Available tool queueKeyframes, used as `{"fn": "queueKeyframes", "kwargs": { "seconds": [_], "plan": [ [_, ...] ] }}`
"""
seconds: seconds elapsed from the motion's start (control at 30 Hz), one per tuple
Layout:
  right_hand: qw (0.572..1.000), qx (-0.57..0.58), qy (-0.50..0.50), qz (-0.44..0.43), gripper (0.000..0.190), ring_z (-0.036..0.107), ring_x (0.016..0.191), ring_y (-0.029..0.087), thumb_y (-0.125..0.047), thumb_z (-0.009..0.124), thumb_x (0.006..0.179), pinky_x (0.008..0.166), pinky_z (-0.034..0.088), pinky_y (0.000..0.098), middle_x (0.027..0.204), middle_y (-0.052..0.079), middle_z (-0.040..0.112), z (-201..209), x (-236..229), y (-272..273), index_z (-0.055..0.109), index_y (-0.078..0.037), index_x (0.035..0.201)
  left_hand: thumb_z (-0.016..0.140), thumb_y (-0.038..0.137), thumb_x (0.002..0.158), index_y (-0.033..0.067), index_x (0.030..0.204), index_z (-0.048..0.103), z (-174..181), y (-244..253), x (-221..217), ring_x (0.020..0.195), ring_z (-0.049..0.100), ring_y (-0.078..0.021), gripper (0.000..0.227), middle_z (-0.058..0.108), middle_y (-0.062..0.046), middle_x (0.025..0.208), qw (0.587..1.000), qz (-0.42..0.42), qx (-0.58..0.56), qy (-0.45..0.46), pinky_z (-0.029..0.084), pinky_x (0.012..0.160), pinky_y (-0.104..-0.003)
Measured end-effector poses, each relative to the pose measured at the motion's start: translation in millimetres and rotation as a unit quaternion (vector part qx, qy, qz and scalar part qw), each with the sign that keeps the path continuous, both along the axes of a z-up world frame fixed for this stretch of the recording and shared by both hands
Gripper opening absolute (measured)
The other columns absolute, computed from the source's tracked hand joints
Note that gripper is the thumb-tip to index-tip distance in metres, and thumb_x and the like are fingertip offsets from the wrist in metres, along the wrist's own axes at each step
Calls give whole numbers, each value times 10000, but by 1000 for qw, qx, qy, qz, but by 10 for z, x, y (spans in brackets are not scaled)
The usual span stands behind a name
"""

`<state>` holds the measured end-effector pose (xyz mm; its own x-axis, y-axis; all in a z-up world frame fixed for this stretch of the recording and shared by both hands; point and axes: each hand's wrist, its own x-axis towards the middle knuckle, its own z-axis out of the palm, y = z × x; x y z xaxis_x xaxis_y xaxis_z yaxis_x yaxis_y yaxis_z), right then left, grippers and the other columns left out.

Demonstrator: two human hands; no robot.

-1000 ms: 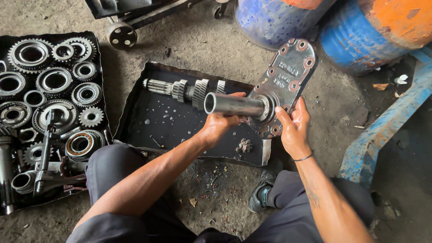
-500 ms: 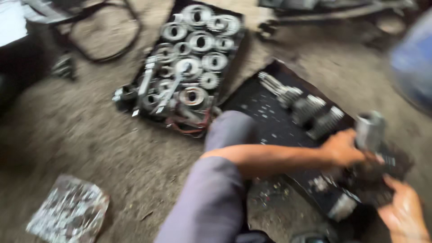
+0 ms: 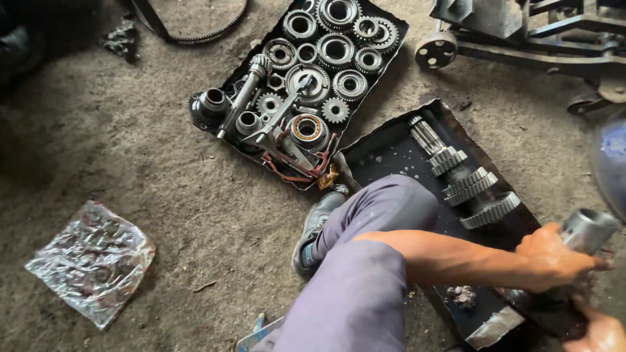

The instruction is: The person sits on the floor and cleans various disassembled gearbox components, including a main shaft with gears, bearings, and small rings. They use a rag and liquid to wipe the parts and place them on a black tray.

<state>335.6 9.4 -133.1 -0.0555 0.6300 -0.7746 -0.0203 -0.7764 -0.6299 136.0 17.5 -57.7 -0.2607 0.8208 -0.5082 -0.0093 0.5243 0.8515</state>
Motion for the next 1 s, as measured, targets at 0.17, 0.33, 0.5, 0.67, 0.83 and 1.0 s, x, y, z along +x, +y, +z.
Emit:
{"fn": "queueKeyframes", "kwargs": {
  "seconds": [0.17,0.33,0.5,0.67,0.83,1.0],
  "plan": [
    [994,109,26,-14,412,609,1193,314,-352,467,1129,1048,466,540,1303,113,652,134,25,191,562,-75,1418,838,499,642,62,1147,698,333,192,27,929,755,-386,682,773,-211,1056,998,49,31,-30,588,848,-493],
    [993,111,41,-29,415,602,1228,294,-367,458,1167,1061,466,520,1347,99,639,39,-112,277,552,-81,1452,835,468,649,103,1124,732,504,234,-121,943,736,-387,608,775,-198,1041,998,52,40,5,563,867,-497],
    [980,193,8,-39,308,533,1232,439,-260,502,1170,1012,440,613,1314,213,587,148,-138,244,464,-67,1407,793,452,676,134,1088,725,589,368,-331,914,744,-378,525,787,-189,989,992,85,72,59,530,875,-488],
    [967,248,12,-48,301,603,1193,538,-150,494,1163,929,543,676,1312,326,544,545,2,76,360,-53,1414,829,457,660,109,1022,681,1067,831,-920,943,723,-395,523,765,-199,1003,978,138,138,75,565,816,-497],
    [960,279,-5,-4,264,574,1245,530,-218,468,1211,981,511,654,1391,341,493,646,233,-26,328,-92,1397,792,395,711,119,995,640,1623,966,-1685,912,753,-287,424,760,-123,945,904,231,348,90,585,822,-420],
    [974,221,-39,36,303,455,1368,530,-367,363,1211,1065,417,674,1481,315,440,349,499,86,399,-97,1344,764,354,771,157,1006,678,1534,1169,-2820,850,760,-272,319,759,-88,925,828,350,376,226,605,809,-402]
  ]
}}
